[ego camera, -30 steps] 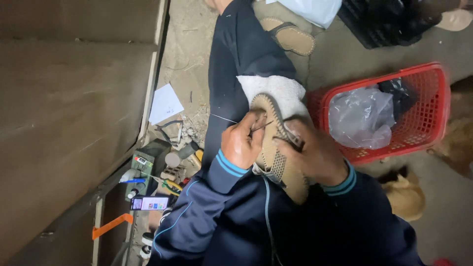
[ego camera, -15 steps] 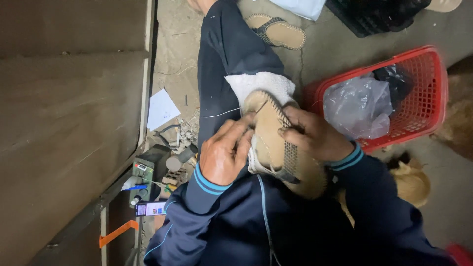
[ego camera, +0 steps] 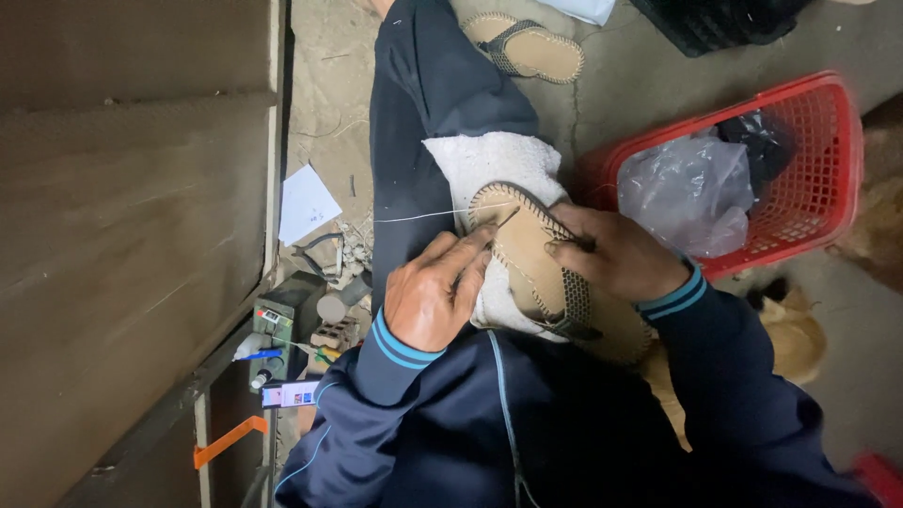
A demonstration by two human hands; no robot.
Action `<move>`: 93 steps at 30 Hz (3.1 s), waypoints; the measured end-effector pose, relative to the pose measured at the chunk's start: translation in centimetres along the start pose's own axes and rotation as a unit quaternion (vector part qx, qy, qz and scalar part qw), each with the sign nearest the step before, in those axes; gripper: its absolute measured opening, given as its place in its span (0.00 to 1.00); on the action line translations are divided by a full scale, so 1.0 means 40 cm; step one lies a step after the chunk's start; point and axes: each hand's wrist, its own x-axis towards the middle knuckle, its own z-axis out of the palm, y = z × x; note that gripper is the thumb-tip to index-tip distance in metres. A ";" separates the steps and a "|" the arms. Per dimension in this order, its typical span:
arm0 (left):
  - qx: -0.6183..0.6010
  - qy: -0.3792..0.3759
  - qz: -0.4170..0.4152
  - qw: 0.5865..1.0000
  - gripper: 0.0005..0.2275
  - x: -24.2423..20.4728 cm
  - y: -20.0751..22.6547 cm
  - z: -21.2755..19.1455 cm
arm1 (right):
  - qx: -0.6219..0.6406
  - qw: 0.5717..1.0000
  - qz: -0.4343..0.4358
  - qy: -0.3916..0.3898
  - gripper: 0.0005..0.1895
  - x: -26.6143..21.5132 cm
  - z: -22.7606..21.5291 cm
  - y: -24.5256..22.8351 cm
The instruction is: Hand-sewing the sole of a sandal using a needle and thread.
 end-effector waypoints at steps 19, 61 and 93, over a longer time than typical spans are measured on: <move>-0.025 -0.001 0.019 0.999 0.10 -0.004 -0.005 -0.041 | -0.130 0.985 -0.054 0.098 0.26 -0.042 0.079 -0.003; -0.008 -0.006 0.068 0.998 0.16 -0.040 -0.138 -0.062 | -0.181 0.970 -0.139 0.085 0.24 -0.004 0.144 -0.088; -0.143 0.022 0.069 0.987 0.10 -0.009 -0.226 -0.079 | -0.066 0.976 -0.099 0.180 0.17 -0.018 0.056 -0.173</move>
